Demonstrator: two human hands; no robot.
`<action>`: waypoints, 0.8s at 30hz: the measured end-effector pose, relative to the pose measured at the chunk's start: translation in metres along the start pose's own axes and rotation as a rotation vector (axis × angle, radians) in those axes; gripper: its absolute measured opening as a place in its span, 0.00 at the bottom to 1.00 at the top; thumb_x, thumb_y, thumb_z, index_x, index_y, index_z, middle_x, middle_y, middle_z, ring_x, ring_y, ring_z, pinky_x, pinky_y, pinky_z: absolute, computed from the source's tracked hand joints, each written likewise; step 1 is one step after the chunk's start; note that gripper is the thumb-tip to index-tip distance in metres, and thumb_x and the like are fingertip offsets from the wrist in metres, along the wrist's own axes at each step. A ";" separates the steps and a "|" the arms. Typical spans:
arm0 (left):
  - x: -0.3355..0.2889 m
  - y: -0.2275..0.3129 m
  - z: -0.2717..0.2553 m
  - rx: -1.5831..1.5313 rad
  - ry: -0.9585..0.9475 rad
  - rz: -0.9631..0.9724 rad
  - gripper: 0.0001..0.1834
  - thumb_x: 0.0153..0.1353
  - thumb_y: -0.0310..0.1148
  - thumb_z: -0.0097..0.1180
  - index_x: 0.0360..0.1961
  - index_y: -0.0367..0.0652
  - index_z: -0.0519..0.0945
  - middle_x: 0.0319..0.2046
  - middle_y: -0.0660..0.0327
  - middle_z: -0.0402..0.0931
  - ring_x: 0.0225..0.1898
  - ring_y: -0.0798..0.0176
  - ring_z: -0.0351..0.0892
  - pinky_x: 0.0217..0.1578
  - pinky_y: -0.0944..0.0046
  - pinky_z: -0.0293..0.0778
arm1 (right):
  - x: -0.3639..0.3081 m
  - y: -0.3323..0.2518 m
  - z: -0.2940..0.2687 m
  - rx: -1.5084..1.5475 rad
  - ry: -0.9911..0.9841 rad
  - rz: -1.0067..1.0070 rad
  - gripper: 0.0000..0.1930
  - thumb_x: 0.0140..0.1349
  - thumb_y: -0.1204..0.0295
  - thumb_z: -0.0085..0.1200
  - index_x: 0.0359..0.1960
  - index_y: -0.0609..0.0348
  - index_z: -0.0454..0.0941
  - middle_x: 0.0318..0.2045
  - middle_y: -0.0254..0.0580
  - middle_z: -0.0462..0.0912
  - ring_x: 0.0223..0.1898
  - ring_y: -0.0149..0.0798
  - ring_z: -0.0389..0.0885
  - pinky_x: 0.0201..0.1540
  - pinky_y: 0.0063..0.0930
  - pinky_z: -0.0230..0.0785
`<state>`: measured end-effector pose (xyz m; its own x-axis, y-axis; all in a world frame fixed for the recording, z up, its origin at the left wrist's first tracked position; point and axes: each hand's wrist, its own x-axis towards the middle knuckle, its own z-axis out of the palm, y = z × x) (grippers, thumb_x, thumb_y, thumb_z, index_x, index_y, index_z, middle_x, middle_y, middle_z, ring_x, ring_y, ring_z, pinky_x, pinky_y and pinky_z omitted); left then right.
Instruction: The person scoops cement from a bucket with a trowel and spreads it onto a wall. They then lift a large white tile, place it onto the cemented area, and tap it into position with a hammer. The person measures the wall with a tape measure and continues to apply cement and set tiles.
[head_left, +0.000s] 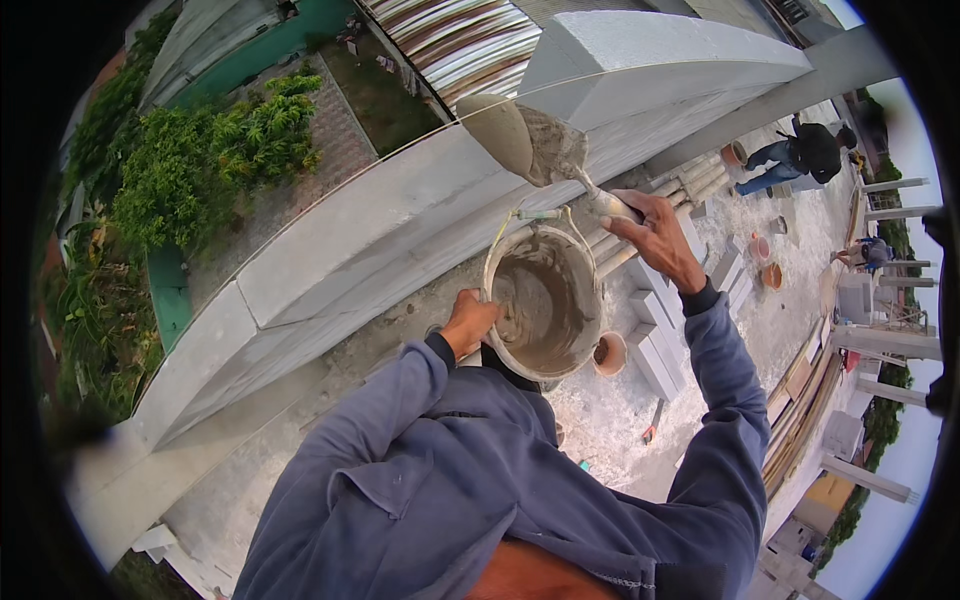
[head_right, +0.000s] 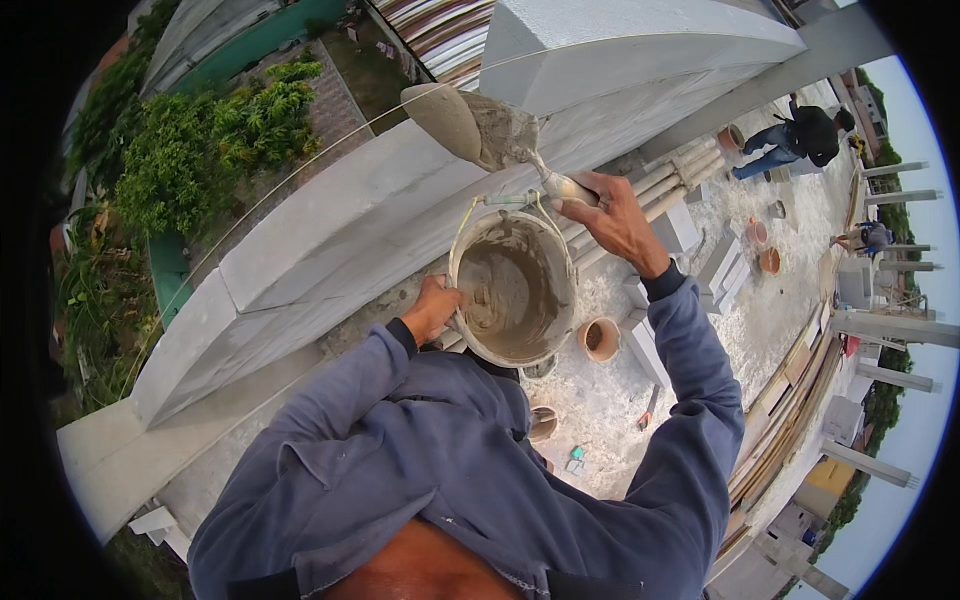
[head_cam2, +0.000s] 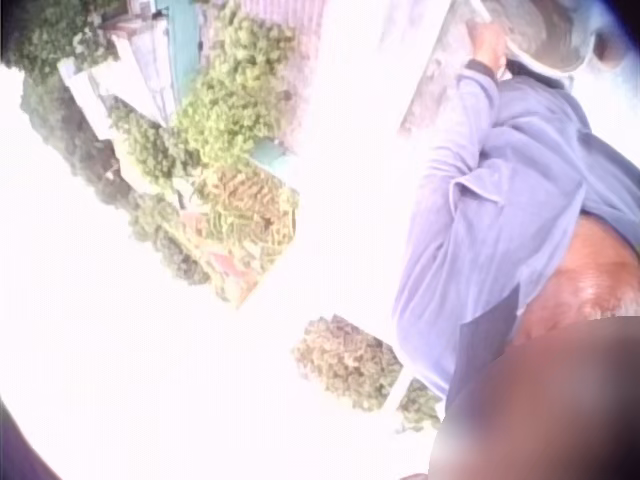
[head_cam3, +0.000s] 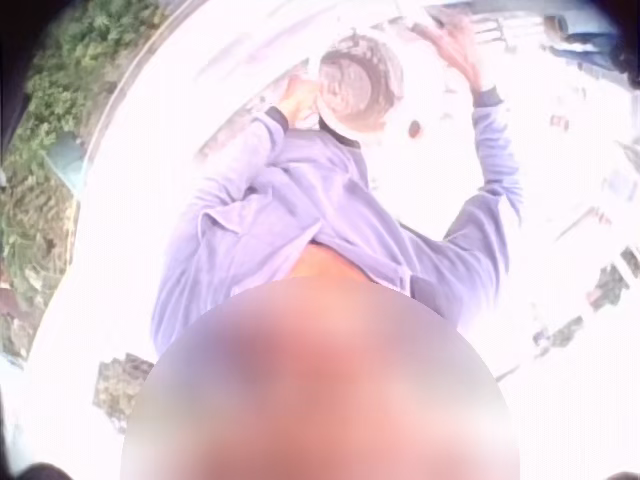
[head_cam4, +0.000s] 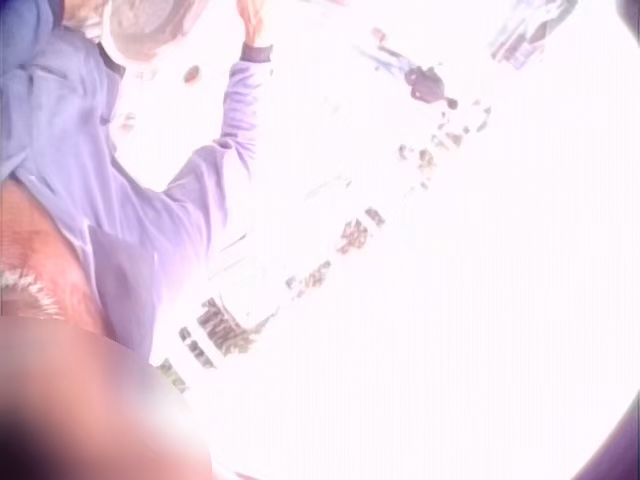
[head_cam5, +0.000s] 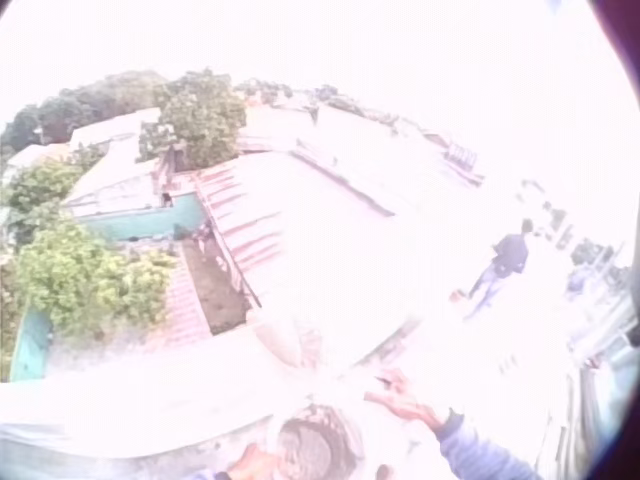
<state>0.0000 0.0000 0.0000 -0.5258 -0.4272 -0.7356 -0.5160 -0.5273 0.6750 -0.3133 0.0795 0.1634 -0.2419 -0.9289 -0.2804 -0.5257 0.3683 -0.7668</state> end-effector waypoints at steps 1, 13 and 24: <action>0.005 -0.007 0.003 0.015 0.022 -0.014 0.14 0.53 0.26 0.60 0.40 0.31 0.85 0.33 0.49 0.84 0.35 0.52 0.86 0.37 0.50 0.80 | 0.008 0.009 0.021 -0.215 0.286 -0.208 0.30 0.55 0.66 0.70 0.60 0.57 0.76 0.45 0.46 0.84 0.37 0.53 0.84 0.42 0.41 0.77; 0.014 -0.051 0.011 0.082 0.311 -0.099 0.14 0.51 0.24 0.62 0.39 0.29 0.84 0.33 0.49 0.83 0.34 0.53 0.84 0.35 0.54 0.79 | -0.020 0.074 0.154 -0.667 0.744 -0.245 0.35 0.54 0.75 0.67 0.66 0.58 0.71 0.49 0.52 0.74 0.45 0.57 0.78 0.44 0.44 0.75; 0.012 -0.047 -0.002 -0.090 0.114 0.098 0.17 0.50 0.29 0.60 0.40 0.27 0.82 0.36 0.43 0.84 0.37 0.49 0.87 0.39 0.52 0.79 | -0.034 -0.131 0.032 0.770 0.083 0.481 0.17 0.73 0.60 0.45 0.41 0.65 0.76 0.28 0.39 0.80 0.19 0.29 0.77 0.17 0.22 0.73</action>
<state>0.0195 0.0185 -0.0404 -0.4877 -0.5577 -0.6717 -0.4009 -0.5404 0.7398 -0.2107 0.0613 0.2548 -0.3674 -0.6648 -0.6504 0.3299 0.5607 -0.7595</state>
